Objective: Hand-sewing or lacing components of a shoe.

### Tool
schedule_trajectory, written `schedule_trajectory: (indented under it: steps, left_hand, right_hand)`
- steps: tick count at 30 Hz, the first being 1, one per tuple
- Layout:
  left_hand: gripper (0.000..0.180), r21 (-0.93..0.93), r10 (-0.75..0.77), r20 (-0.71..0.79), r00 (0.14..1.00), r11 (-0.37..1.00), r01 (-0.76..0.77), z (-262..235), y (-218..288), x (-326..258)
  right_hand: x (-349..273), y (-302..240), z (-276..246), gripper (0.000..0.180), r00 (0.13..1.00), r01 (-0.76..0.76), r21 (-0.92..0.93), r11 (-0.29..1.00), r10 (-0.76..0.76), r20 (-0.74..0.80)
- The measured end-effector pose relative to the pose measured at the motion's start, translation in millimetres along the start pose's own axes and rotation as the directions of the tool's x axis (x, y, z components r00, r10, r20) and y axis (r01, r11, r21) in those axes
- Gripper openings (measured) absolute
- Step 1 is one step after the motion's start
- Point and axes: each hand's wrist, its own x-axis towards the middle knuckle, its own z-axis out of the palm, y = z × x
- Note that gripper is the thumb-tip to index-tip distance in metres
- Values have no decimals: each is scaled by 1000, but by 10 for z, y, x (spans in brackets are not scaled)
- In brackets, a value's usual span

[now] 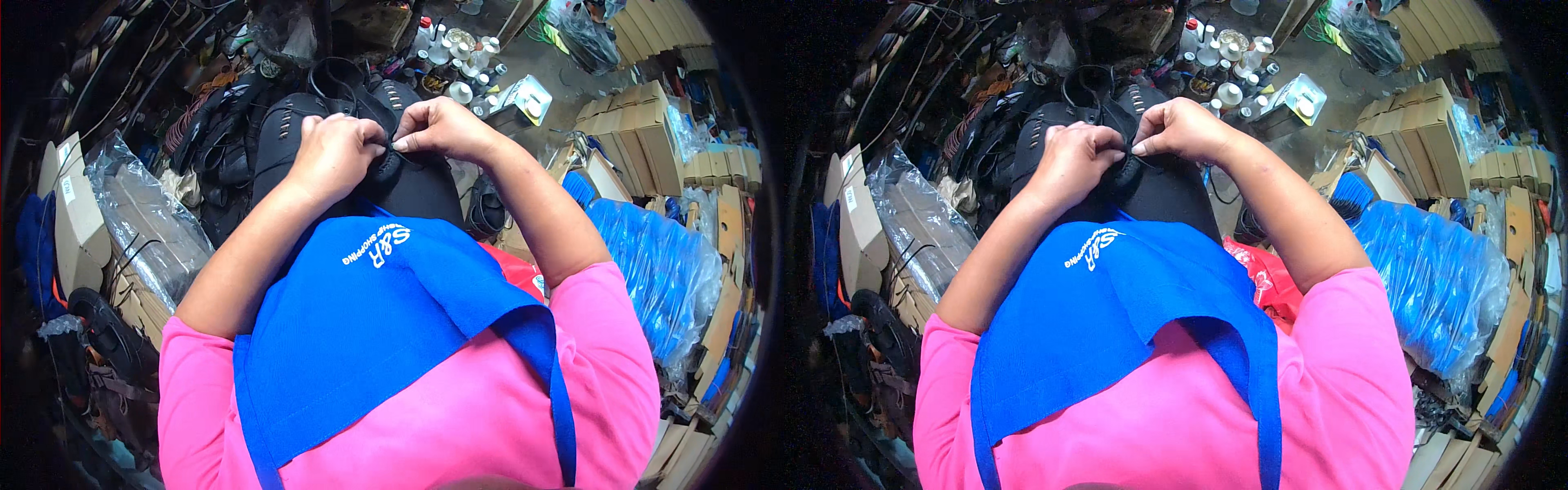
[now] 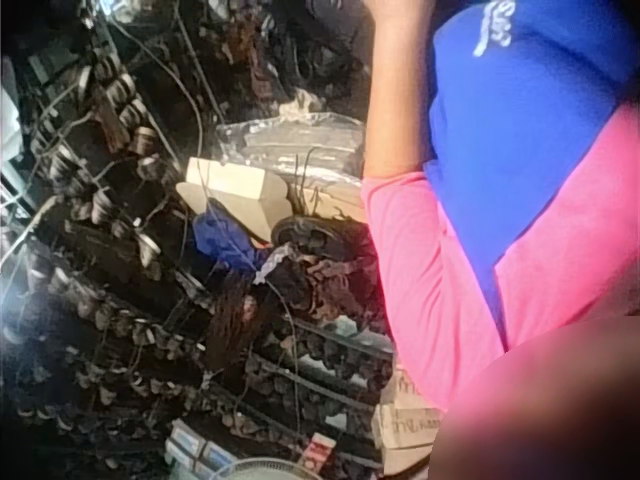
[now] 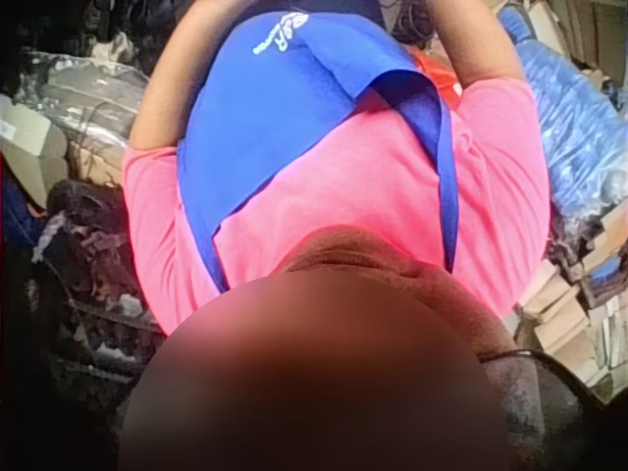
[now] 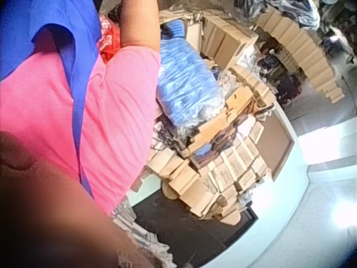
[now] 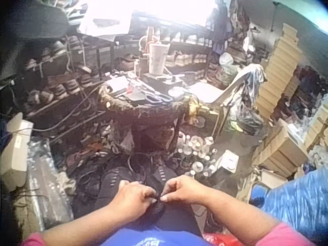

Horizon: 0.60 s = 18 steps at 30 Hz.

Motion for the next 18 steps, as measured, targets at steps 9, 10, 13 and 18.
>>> schedule_trajectory:
  steps: [9,10,13,18]
  left_hand:
    - [10,128,6,56,998,992,-13,-197,-31,-129]
    - [10,132,28,50,998,991,-34,-194,-40,-139]
    - [10,90,4,67,998,996,-10,-184,-52,-146]
    - [13,-109,-134,142,981,983,150,-145,-23,-85]
  right_hand:
    - [-64,137,-170,14,1000,16,142,990,-14,-17]
    - [-79,159,-185,14,1000,22,153,988,-19,-21]
    - [-118,217,-192,15,1000,6,202,979,-11,24]
    - [-269,236,-96,28,995,89,35,995,-87,-39]
